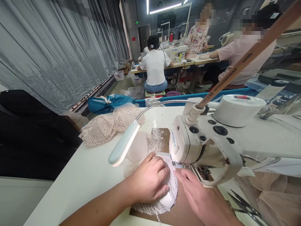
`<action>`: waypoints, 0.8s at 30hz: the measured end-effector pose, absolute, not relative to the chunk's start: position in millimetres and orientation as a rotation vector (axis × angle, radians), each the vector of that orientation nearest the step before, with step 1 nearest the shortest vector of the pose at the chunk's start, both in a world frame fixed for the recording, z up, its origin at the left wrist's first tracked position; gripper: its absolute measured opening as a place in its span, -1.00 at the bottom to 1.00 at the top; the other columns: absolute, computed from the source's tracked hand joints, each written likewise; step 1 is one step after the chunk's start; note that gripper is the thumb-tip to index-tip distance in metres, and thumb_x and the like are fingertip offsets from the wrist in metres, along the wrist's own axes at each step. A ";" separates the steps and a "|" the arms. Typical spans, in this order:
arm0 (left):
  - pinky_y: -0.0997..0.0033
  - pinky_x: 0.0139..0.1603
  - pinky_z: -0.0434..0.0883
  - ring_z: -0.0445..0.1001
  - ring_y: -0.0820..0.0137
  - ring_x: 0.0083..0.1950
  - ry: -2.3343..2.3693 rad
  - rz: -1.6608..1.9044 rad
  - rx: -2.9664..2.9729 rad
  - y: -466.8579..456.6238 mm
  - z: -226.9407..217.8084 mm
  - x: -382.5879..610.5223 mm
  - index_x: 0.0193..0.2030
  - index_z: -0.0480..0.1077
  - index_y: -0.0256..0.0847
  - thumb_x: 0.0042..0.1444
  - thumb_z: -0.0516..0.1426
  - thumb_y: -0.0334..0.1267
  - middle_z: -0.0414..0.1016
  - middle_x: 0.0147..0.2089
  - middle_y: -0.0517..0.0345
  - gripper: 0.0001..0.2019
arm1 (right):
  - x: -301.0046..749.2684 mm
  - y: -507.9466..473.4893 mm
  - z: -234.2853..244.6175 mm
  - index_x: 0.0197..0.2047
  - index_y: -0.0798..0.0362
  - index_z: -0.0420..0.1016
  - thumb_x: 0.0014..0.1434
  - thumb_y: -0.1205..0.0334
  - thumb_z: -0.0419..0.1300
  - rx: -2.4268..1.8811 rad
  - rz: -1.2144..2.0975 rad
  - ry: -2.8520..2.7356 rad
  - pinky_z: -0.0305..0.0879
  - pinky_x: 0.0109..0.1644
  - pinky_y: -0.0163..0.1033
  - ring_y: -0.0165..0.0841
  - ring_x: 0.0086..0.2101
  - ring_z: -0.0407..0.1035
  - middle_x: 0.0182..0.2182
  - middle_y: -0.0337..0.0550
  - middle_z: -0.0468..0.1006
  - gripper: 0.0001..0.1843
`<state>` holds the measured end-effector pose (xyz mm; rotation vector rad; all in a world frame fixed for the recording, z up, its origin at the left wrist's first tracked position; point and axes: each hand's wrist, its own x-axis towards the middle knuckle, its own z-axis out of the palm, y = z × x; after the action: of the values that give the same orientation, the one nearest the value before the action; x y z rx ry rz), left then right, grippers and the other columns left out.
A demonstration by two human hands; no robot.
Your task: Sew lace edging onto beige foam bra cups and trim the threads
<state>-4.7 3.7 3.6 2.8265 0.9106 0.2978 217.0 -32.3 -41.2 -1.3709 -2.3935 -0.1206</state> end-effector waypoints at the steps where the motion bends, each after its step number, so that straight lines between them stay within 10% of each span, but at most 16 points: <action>1: 0.02 0.23 0.16 0.34 0.19 -0.10 0.920 0.299 2.839 4.7 3.6 -5.2 0.03 0.36 -0.33 0.21 0.04 -0.10 0.40 -0.17 -0.05 -0.62 | 215.8 -31.8 -41.0 0.02 -0.08 0.54 0.27 0.38 -0.12 -1.383 -0.150 -2.384 0.42 -0.23 -0.24 -0.29 -0.31 0.50 -0.36 -0.07 0.59 -0.53; 24: 0.02 0.31 0.03 0.38 0.20 0.06 0.673 0.311 2.890 7.8 0.6 -5.5 0.15 0.30 -0.34 0.17 0.02 -0.34 0.42 0.13 -0.11 -0.61 | 217.7 -31.7 -51.6 -0.01 -0.07 0.57 0.32 0.28 -0.12 -1.321 -0.134 -2.325 0.47 -0.16 -0.14 -0.24 -0.24 0.54 -0.17 0.01 0.63 -0.56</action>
<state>-5.5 7.8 0.6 2.8898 0.6732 0.3106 217.7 -31.7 -51.6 -1.3214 -2.3251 -0.1341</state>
